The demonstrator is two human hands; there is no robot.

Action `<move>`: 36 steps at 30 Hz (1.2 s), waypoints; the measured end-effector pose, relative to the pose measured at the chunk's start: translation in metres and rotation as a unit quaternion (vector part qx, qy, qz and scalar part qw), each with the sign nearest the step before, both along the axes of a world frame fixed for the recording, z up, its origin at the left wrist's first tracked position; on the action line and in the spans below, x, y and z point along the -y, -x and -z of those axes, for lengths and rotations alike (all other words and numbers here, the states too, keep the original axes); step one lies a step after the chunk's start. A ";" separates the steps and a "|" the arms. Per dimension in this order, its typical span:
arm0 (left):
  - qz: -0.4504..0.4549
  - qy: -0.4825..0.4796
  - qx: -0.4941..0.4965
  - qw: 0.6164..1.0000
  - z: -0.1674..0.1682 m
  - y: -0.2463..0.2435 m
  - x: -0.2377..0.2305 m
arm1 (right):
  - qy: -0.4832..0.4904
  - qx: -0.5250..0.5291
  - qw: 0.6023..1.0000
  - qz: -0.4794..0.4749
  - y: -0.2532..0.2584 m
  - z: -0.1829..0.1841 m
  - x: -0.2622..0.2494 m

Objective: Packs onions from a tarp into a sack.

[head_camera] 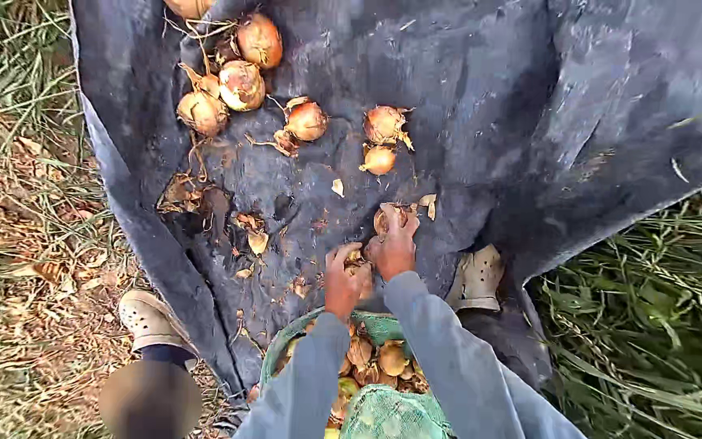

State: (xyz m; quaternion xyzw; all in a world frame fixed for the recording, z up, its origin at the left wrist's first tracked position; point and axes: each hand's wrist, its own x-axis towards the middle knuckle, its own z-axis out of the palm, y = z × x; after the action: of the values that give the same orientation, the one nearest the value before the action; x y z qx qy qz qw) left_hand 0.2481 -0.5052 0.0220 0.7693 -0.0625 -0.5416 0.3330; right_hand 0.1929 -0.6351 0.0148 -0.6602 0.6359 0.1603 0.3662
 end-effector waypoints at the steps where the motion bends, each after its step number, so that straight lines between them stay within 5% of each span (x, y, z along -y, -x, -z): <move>1: -0.058 -0.018 -0.036 0.998 0.001 0.007 -0.010 | -0.010 0.001 1.000 0.015 -0.003 0.002 -0.005; 5: -0.138 -0.036 -0.161 0.977 -0.014 0.005 -0.027 | -0.099 0.064 0.993 -0.019 0.008 -0.002 -0.018; 8: -0.130 -0.024 -0.238 0.962 -0.035 0.024 -0.074 | -0.191 0.087 0.974 -0.082 0.054 -0.040 -0.055; 10: 0.000 -0.055 -0.294 0.954 -0.084 0.043 -0.128 | -0.327 0.013 0.931 -0.162 0.098 -0.090 -0.101; 13: 0.227 -0.066 -0.247 0.940 -0.118 0.044 -0.188 | -0.521 -0.043 0.790 -0.321 0.124 -0.133 -0.129; 15: 0.244 -0.072 -0.078 0.964 -0.112 -0.020 -0.152 | -0.453 -0.014 0.851 -0.266 0.109 -0.120 -0.100; 18: 0.244 -0.069 0.215 0.943 -0.078 -0.165 -0.041 | -0.191 0.022 0.967 -0.167 0.030 -0.082 0.000; 22: 0.231 -0.073 0.400 0.884 -0.022 -0.301 0.090 | 0.018 0.014 0.996 -0.082 -0.087 -0.028 0.119; 26: 0.249 -0.182 0.364 0.879 -0.003 -0.328 0.169 | 0.019 -0.066 0.997 -0.019 -0.152 0.008 0.144; 30: 0.282 -0.225 0.338 0.869 0.020 -0.317 0.174 | 0.049 -0.060 0.995 -0.065 -0.129 0.026 0.134; 33: 0.259 -0.156 0.296 0.906 0.018 -0.335 0.166 | -0.007 0.055 0.996 -0.073 -0.101 0.021 0.150; 36: 0.199 -0.028 0.038 0.979 -0.009 -0.320 0.120 | -0.101 0.196 0.975 -0.008 -0.055 -0.017 0.106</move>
State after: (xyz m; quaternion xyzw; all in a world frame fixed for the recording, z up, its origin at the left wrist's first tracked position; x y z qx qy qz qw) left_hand 0.5685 -0.6252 0.0313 0.7707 -0.2115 -0.5688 0.1944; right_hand 0.2480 -0.7413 0.0315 -0.6432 0.5273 0.0943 0.5471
